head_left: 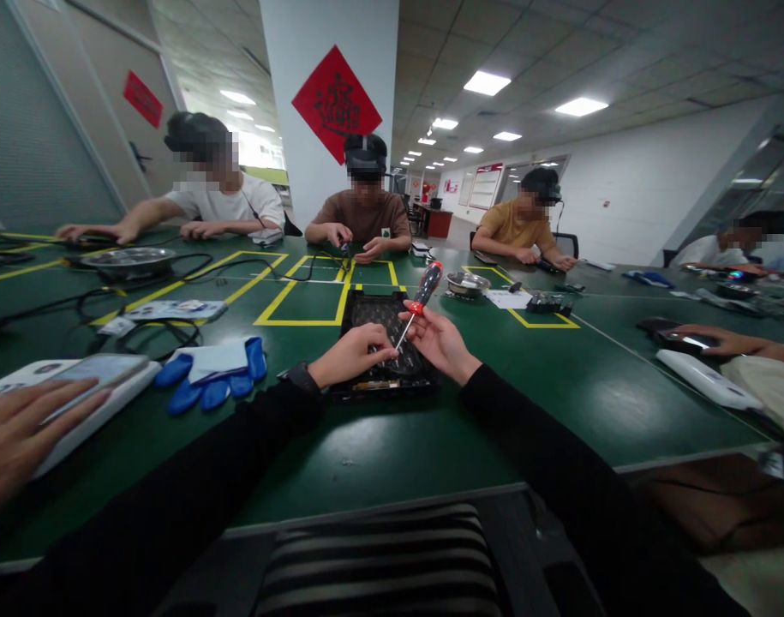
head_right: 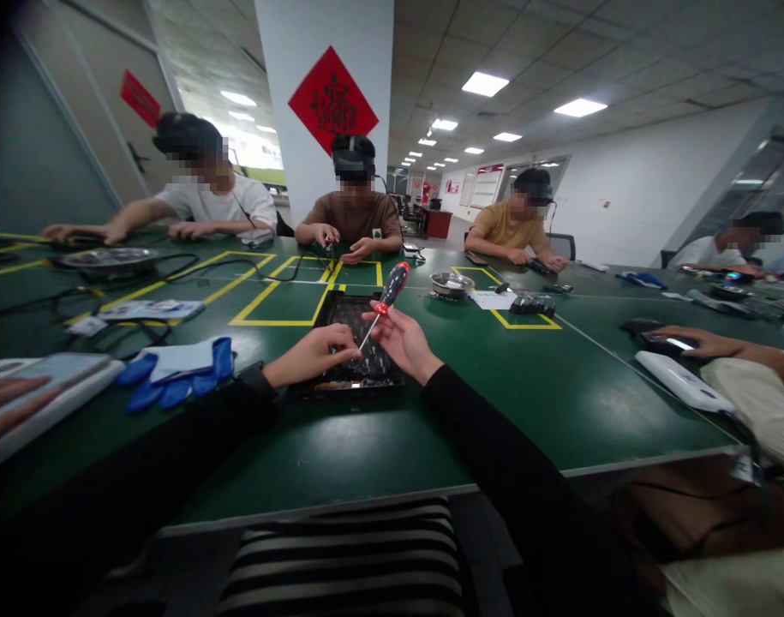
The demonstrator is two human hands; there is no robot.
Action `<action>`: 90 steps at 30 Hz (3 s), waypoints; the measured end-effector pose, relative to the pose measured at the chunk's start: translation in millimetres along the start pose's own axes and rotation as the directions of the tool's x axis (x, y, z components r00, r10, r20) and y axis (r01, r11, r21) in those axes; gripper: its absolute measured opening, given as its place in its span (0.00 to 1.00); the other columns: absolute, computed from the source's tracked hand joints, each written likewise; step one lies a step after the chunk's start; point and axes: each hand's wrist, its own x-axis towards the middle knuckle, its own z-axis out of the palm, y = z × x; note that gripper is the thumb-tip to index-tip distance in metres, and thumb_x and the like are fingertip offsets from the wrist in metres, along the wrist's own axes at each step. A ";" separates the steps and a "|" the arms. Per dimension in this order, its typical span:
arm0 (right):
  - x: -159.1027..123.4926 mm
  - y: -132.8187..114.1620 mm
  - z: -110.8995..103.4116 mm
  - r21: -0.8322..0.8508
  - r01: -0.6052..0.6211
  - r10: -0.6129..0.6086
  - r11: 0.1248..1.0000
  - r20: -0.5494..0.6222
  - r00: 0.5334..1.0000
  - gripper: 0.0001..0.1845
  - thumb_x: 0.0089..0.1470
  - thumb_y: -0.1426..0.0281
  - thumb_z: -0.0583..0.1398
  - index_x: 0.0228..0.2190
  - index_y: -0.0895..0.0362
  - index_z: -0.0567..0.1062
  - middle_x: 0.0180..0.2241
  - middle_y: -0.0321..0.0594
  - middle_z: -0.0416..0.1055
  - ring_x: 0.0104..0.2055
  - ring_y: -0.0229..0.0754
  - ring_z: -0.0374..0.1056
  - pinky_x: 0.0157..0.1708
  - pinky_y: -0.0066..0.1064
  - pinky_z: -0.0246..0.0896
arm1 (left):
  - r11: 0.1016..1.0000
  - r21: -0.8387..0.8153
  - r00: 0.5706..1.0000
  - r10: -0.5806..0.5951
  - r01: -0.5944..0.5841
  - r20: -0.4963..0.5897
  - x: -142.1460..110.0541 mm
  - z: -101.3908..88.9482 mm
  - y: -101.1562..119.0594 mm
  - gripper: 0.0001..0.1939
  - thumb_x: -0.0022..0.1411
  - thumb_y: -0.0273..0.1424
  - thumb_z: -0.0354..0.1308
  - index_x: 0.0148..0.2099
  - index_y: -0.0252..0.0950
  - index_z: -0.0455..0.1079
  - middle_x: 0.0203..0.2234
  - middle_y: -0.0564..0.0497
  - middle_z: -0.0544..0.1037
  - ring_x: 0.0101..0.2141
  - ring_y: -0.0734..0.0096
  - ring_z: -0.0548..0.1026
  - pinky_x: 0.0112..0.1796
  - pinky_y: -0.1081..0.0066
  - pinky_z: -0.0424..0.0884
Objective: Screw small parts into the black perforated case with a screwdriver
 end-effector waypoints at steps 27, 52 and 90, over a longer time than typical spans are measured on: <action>-2.1 1.5 4.1 -0.047 0.032 -0.031 0.998 0.019 0.999 0.13 0.54 0.65 0.58 0.41 0.57 0.72 0.36 0.40 0.75 0.27 0.32 0.66 0.31 0.25 0.65 | 1.000 -0.030 1.000 -0.010 0.011 0.018 -0.5 0.1 1.2 0.14 0.60 0.39 0.54 0.31 0.34 0.72 0.27 0.51 0.71 0.31 0.74 0.68 0.35 0.72 0.64; -2.5 -4.6 5.6 0.038 -0.053 0.052 0.998 0.025 0.998 0.15 0.55 0.67 0.53 0.44 0.55 0.71 0.35 0.38 0.75 0.27 0.33 0.65 0.32 0.26 0.64 | 1.000 0.001 1.000 -0.018 0.018 0.001 -0.8 1.1 -0.8 0.16 0.60 0.40 0.52 0.30 0.34 0.71 0.26 0.51 0.68 0.31 0.73 0.66 0.35 0.71 0.63; 2.0 4.0 1.3 0.004 0.059 -0.059 0.998 0.008 0.998 0.08 0.50 0.67 0.61 0.33 0.57 0.72 0.33 0.39 0.75 0.24 0.30 0.64 0.27 0.22 0.63 | 1.000 0.005 0.998 -0.012 0.011 0.061 1.1 -0.5 -0.6 0.15 0.61 0.38 0.51 0.33 0.35 0.74 0.28 0.51 0.70 0.31 0.74 0.68 0.35 0.73 0.63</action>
